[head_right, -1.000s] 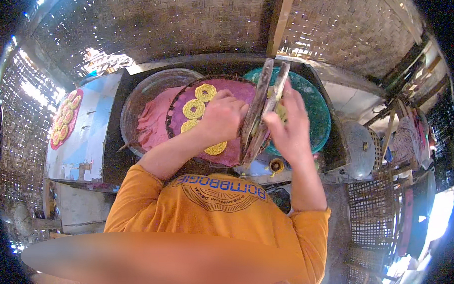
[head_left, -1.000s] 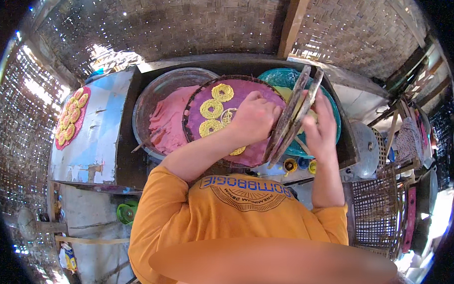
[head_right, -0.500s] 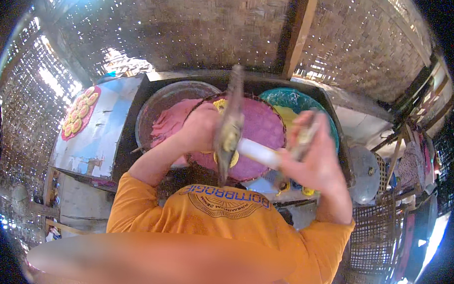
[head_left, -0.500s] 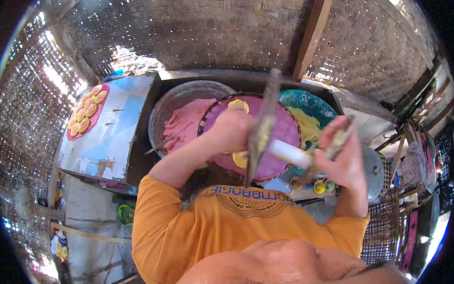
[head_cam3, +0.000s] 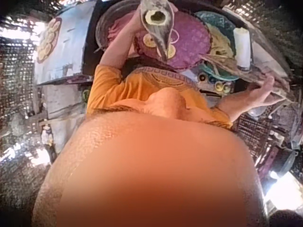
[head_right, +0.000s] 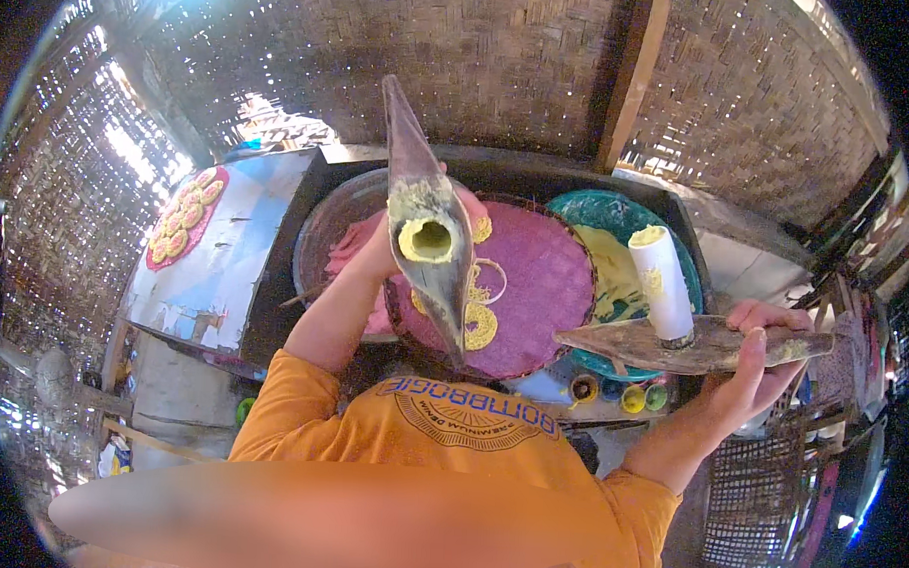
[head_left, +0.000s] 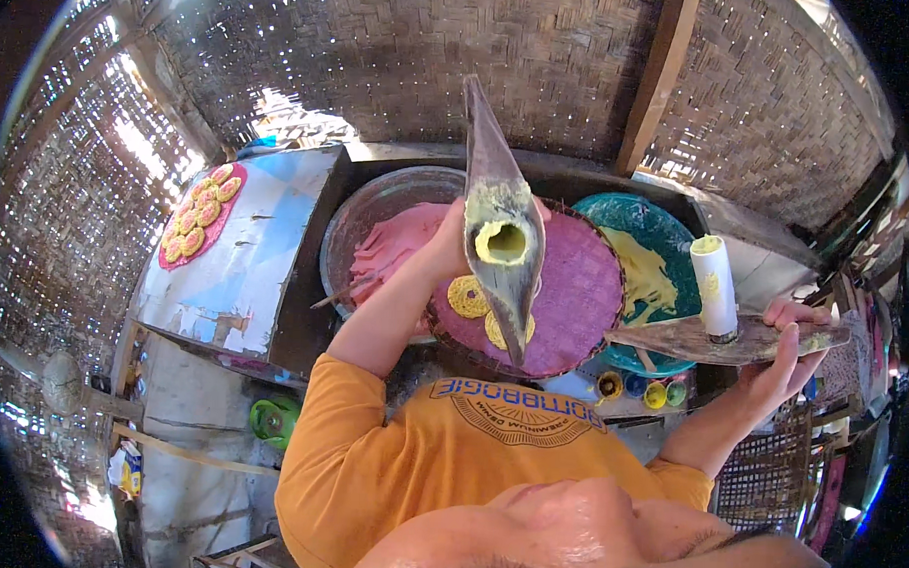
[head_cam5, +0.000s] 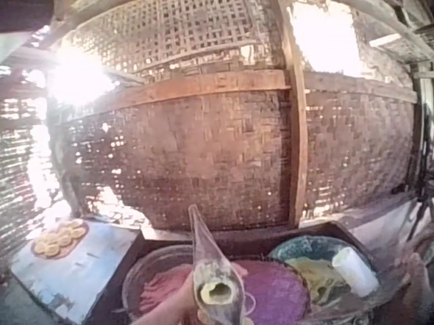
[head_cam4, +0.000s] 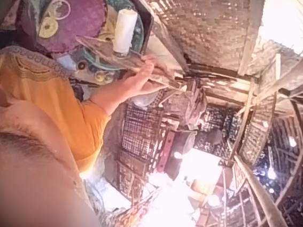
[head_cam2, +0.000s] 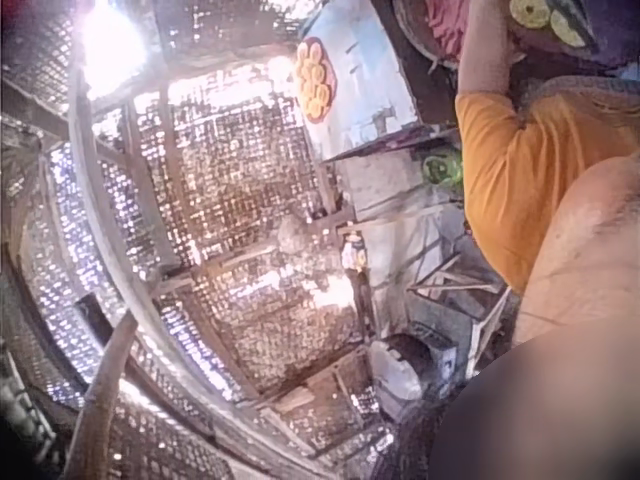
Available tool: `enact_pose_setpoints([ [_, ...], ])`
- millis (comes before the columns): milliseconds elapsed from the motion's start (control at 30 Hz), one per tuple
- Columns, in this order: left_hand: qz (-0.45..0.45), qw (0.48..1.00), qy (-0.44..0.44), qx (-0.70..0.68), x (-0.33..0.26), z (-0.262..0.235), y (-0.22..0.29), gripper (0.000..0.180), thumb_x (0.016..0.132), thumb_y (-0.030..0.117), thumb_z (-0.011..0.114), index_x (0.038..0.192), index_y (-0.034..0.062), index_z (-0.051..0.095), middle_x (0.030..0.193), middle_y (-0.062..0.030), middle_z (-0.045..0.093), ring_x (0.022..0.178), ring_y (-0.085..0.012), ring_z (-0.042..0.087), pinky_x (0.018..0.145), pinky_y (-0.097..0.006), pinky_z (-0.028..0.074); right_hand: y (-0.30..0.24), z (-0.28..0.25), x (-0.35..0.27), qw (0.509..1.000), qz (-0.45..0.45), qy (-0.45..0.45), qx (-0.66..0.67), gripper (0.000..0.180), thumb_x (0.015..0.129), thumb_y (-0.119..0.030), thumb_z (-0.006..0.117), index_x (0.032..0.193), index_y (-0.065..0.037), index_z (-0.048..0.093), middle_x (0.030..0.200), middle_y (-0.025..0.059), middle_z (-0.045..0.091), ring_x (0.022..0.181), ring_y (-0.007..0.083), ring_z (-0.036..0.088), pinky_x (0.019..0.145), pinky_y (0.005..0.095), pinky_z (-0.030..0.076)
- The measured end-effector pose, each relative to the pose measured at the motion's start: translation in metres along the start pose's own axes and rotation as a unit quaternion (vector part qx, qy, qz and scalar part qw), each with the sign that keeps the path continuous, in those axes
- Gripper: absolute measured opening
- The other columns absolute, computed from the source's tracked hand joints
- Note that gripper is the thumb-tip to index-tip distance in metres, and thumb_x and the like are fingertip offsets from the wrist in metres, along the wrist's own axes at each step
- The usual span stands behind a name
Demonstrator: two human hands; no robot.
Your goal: The person extrudes yellow dough through a hole in a wooden tool to form small rings on a tray, refills the tool from a basin, and moves the finished tray to a stack.
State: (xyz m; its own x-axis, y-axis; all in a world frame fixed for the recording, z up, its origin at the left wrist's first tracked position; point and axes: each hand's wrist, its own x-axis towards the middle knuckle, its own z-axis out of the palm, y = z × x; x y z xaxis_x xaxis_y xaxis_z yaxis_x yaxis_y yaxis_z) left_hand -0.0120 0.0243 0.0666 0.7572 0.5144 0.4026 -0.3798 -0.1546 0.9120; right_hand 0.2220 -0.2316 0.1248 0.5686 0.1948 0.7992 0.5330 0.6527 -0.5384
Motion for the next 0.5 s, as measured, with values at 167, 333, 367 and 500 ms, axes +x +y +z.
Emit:
enact_pose_setpoints([
  [167,0.015,0.99,-0.043,-0.13,0.012,-0.032,0.03,0.034,0.086,0.021,0.047,0.106,-0.0067,0.051,0.09,-0.0101,0.061,0.079,-0.0154,0.06,0.07,-0.029,0.052,0.003,-0.011,-0.001,1.0,0.019,0.013,0.019,0.038,0.075,-0.011,0.058,0.106,0.0,0.041,0.076,0.0075,0.047,0.072,0.018,0.042,0.069,0.0333,0.037],
  [333,0.079,0.996,0.012,-0.039,0.007,-0.075,0.07,0.042,0.088,0.028,0.043,0.11,-0.0083,0.047,0.089,-0.0126,0.06,0.077,-0.0165,0.06,0.067,-0.029,0.053,0.006,-0.019,-0.002,0.999,0.044,-0.003,0.009,0.037,0.075,-0.009,0.057,0.107,0.001,0.041,0.075,0.007,0.047,0.072,0.018,0.043,0.069,0.0332,0.037],
  [367,0.11,0.994,0.01,0.013,0.007,-0.079,0.077,0.043,0.088,0.028,0.042,0.11,-0.0087,0.047,0.091,-0.0137,0.059,0.078,-0.017,0.06,0.067,-0.029,0.053,0.008,-0.02,-0.002,0.999,0.052,-0.007,0.014,0.037,0.075,-0.009,0.057,0.107,0.001,0.041,0.075,0.0071,0.047,0.072,0.018,0.043,0.069,0.0332,0.037],
  [500,0.104,0.99,-0.025,-0.095,0.004,-0.097,0.094,0.058,0.086,0.042,0.041,0.113,-0.009,0.044,0.102,-0.019,0.056,0.085,-0.0218,0.059,0.074,-0.035,0.052,0.018,-0.019,-0.006,0.996,0.079,-0.011,0.037,0.038,0.074,-0.006,0.057,0.108,0.0,0.04,0.078,0.008,0.049,0.073,0.0179,0.044,0.069,0.0327,0.038],
])
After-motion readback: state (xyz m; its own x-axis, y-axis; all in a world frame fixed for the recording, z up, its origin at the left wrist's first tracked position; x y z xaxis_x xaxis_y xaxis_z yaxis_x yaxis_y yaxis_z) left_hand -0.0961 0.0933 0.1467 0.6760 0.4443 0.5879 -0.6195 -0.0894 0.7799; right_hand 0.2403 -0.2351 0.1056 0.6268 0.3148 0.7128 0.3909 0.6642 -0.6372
